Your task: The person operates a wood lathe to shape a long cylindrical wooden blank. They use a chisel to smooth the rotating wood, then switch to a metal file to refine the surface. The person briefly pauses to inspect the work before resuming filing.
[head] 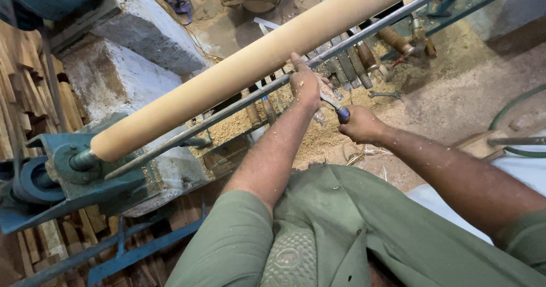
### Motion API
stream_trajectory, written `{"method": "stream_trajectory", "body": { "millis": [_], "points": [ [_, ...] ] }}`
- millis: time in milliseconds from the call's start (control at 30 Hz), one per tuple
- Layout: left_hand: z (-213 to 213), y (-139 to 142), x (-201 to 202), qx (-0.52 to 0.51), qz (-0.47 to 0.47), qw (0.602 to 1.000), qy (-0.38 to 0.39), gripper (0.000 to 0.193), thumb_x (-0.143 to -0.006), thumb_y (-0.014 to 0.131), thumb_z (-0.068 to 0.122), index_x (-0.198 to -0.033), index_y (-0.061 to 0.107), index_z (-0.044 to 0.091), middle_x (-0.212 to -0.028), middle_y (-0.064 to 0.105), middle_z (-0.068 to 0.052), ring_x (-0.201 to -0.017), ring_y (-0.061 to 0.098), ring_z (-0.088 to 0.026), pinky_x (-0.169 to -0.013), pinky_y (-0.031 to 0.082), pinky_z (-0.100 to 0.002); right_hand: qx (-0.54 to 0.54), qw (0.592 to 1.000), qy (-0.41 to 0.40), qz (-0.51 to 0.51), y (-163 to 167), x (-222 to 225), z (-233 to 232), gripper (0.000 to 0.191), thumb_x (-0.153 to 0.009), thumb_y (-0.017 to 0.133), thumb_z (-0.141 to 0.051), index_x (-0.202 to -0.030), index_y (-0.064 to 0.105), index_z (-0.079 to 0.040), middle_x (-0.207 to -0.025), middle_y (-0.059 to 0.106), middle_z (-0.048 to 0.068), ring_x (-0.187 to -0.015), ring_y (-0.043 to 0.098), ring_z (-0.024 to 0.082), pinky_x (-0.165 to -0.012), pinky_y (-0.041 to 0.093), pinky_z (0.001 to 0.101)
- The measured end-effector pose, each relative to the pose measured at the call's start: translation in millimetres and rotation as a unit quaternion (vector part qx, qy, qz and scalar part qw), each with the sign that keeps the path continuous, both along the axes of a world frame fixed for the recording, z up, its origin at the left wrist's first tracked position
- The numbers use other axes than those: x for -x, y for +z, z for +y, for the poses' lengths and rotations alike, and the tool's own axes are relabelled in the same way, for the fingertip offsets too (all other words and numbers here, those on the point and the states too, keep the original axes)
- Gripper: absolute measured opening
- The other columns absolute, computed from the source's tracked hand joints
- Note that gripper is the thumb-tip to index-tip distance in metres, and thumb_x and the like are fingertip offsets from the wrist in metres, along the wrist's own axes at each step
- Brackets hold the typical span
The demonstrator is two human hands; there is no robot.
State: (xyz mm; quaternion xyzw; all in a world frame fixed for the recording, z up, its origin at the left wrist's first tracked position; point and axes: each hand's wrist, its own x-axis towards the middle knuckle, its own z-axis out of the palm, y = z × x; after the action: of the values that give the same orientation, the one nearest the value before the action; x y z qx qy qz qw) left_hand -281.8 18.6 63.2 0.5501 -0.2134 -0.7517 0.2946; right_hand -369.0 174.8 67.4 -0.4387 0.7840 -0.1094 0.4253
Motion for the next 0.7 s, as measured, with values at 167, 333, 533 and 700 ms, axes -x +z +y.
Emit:
{"method": "stream_trajectory", "body": {
  "millis": [167,333,533,700],
  "points": [
    [-1.9,-3.6,-11.2,0.01,-0.012,1.0,0.0,0.085,-0.097,0.031,0.076,-0.079,0.053,-0.003,-0.052,0.056,-0.017,-0.043,0.061,-0.03,-0.044,0.055,-0.042,-0.047,0.998,-0.022,-0.023,13.0,-12.6,-2.4,0.016,-0.082,0.072,-0.012,-0.087,0.058,-0.006,-0.072,0.063,0.01,-0.065,0.065,0.023,-0.061,0.055,0.0419],
    [-5.0,-5.4,-25.6,0.007,-0.032,0.999,0.003,0.09,-0.097,0.028,0.076,-0.073,0.057,-0.006,-0.051,0.06,-0.019,-0.043,0.061,-0.031,-0.043,0.053,-0.042,-0.001,0.998,-0.012,-0.058,3.0,-24.9,-3.6,0.015,-0.08,0.07,-0.008,-0.085,0.057,-0.005,-0.07,0.062,0.011,-0.06,0.06,0.022,-0.057,0.051,0.0416],
    [-4.4,0.0,-51.9,-0.009,-0.006,0.999,0.05,0.085,-0.096,0.033,0.077,-0.09,0.053,-0.006,-0.057,0.056,-0.016,-0.046,0.061,-0.03,-0.046,0.058,-0.044,0.03,0.995,0.011,-0.097,-9.6,-41.8,-7.4,0.014,-0.079,0.07,-0.008,-0.082,0.057,-0.004,-0.066,0.061,0.011,-0.055,0.059,0.021,-0.052,0.051,0.0412],
    [-9.4,2.7,-76.1,-0.025,-0.002,0.995,0.1,0.079,-0.091,0.036,0.078,-0.111,0.047,0.002,-0.059,0.055,-0.015,-0.046,0.058,-0.029,-0.045,0.054,-0.044,0.032,0.992,0.041,-0.111,-5.5,-59.5,-13.4,0.013,-0.08,0.069,-0.007,-0.082,0.056,-0.005,-0.064,0.06,0.01,-0.054,0.061,0.022,-0.049,0.052,0.0392]
  ]
}}
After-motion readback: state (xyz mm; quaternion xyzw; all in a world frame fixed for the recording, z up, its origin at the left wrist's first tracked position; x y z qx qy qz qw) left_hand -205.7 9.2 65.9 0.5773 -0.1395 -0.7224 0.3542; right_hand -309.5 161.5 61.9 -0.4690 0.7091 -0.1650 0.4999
